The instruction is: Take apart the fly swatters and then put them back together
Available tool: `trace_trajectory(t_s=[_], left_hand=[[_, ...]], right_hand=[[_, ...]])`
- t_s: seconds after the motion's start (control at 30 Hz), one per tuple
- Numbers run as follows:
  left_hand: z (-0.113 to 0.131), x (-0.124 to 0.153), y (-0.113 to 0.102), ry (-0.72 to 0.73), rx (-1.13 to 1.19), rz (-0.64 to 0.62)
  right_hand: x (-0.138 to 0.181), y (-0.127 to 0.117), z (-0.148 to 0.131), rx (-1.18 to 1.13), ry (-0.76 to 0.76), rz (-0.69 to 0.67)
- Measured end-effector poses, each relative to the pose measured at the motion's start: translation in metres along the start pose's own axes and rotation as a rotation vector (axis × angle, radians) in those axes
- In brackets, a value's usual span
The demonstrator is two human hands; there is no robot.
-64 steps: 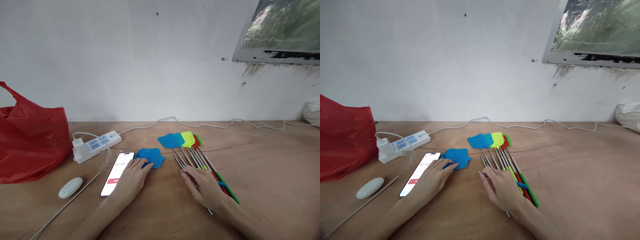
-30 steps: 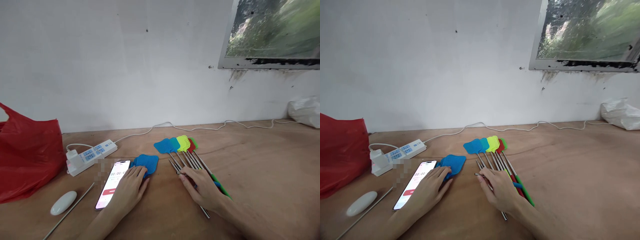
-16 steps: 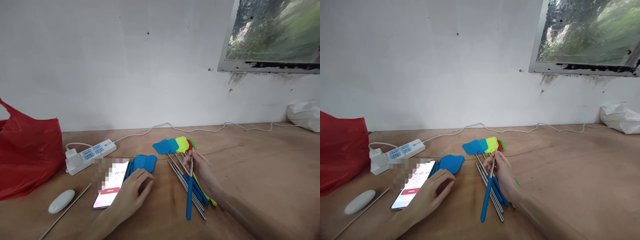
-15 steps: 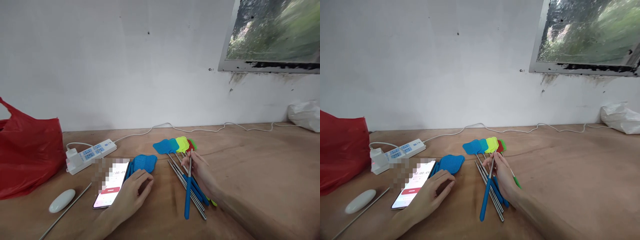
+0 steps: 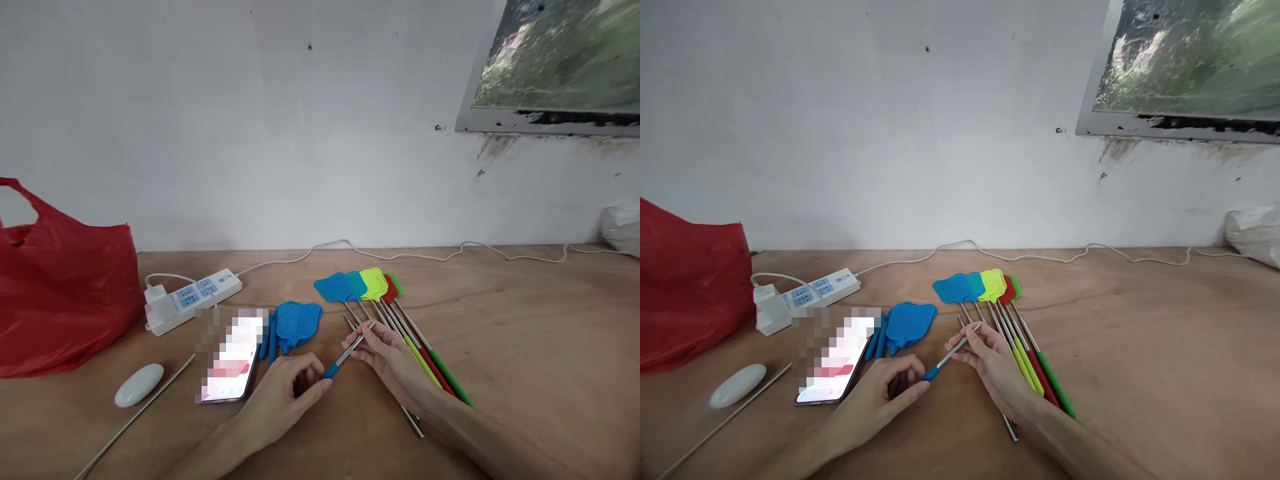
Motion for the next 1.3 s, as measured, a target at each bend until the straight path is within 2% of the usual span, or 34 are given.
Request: trace_trajectory(t_s=[0.1, 0.2, 0.37, 0.53, 0.7, 0.97, 1.3], left_hand=[[0.000, 0.002, 0.002, 0.003, -0.018, 0.027], [0.002, 0.005, 0.001, 0.022, -0.044, 0.059], [0.002, 0.008, 0.001, 0.075, -0.083, -0.026], [0.001, 0.007, 0.002, 0.086, -0.093, -0.054], [0.003, 0.007, 0.000, 0.048, -0.049, -0.084], [0.008, 0.007, -0.001, 0.001, 0.155, -0.103], [0.005, 0.008, -0.002, 0.037, -0.132, -0.075]], right_hand=[[0.001, 0.001, -0.001, 0.008, 0.014, -0.020], [0.002, 0.003, -0.001, 0.117, 0.025, -0.038], [0.004, 0.005, 0.003, 0.319, -0.004, -0.039], [0.005, 0.007, 0.006, 0.302, -0.037, -0.111], [0.008, 0.009, 0.005, 0.282, -0.065, -0.104], [0.008, 0.008, 0.006, 0.251, -0.105, -0.080], [0.010, 0.011, 0.004, 0.233, -0.137, -0.035]])
Point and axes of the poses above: each hand's wrist, its own x-axis away from the middle knuckle, its own y-axis out of the palm, z = x × y, the point moved 1 cm from there along -x, towards the middle knuckle, and after that the axes turned 7 degrees about -x, right-handed, at the moved point
